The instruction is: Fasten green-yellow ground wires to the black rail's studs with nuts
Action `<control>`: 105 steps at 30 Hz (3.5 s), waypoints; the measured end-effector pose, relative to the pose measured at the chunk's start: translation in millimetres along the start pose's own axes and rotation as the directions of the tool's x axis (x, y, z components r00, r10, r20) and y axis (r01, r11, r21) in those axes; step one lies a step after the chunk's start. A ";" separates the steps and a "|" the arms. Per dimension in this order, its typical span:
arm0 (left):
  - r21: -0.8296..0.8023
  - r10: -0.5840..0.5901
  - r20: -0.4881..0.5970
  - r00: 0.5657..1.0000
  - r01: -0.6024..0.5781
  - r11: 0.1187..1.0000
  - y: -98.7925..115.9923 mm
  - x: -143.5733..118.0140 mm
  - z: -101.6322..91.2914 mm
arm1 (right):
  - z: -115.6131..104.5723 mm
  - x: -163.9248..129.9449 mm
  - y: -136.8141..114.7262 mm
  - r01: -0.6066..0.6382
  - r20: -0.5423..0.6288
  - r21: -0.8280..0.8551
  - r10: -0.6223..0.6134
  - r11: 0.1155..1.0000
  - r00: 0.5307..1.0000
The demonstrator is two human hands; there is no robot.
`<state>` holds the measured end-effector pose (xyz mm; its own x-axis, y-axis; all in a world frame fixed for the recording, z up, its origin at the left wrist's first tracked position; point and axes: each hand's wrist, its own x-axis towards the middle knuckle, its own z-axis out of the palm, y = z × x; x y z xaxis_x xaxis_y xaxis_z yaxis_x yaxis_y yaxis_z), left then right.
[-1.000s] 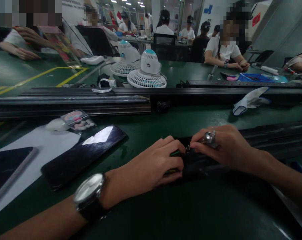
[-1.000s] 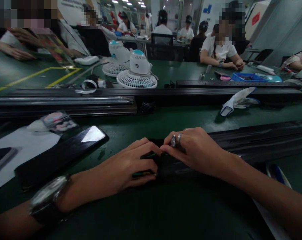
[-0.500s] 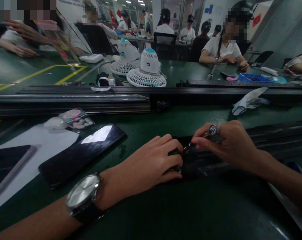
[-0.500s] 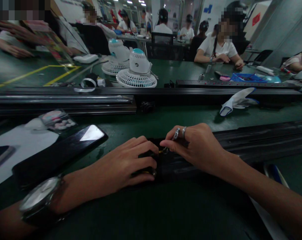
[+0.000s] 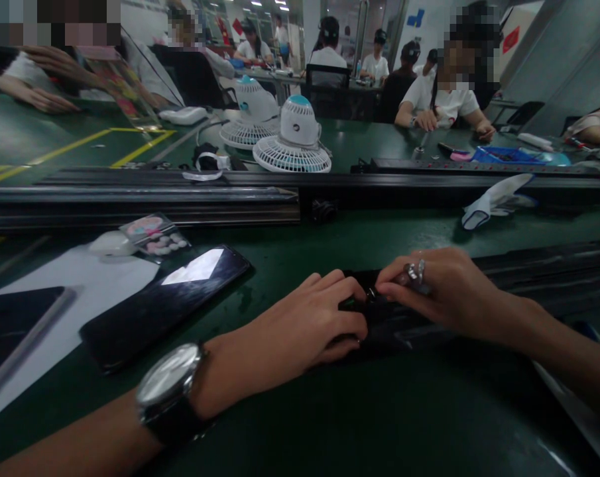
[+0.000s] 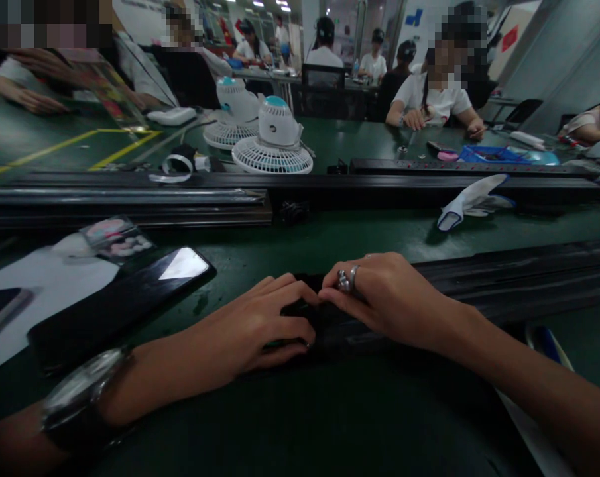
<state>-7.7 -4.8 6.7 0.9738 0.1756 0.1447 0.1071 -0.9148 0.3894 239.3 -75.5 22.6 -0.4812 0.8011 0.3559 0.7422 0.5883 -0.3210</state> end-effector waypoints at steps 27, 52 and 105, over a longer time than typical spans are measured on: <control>-0.003 0.039 0.020 0.999 -0.039 0.999 -2.1 -1.3 -2.0 | -5.0 -4.7 7.5 0.156 0.024 -0.011 -0.156 0.988 0.987; 0.146 0.087 -0.087 0.992 -0.074 0.986 -6.5 -3.0 14.5 | 18.5 -8.7 -0.5 -0.037 -0.356 -0.041 0.020 0.998 0.934; -0.180 -0.024 -0.032 0.999 0.018 0.983 -5.1 -2.2 5.4 | 13.9 -8.9 14.6 0.187 -0.232 0.053 -0.170 0.981 0.958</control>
<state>-9.2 -2.5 -0.5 0.9640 0.2088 0.1645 0.0862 -0.8310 0.5495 247.9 -72.5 2.6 -0.4784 0.6420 0.5992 0.6135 0.7325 -0.2950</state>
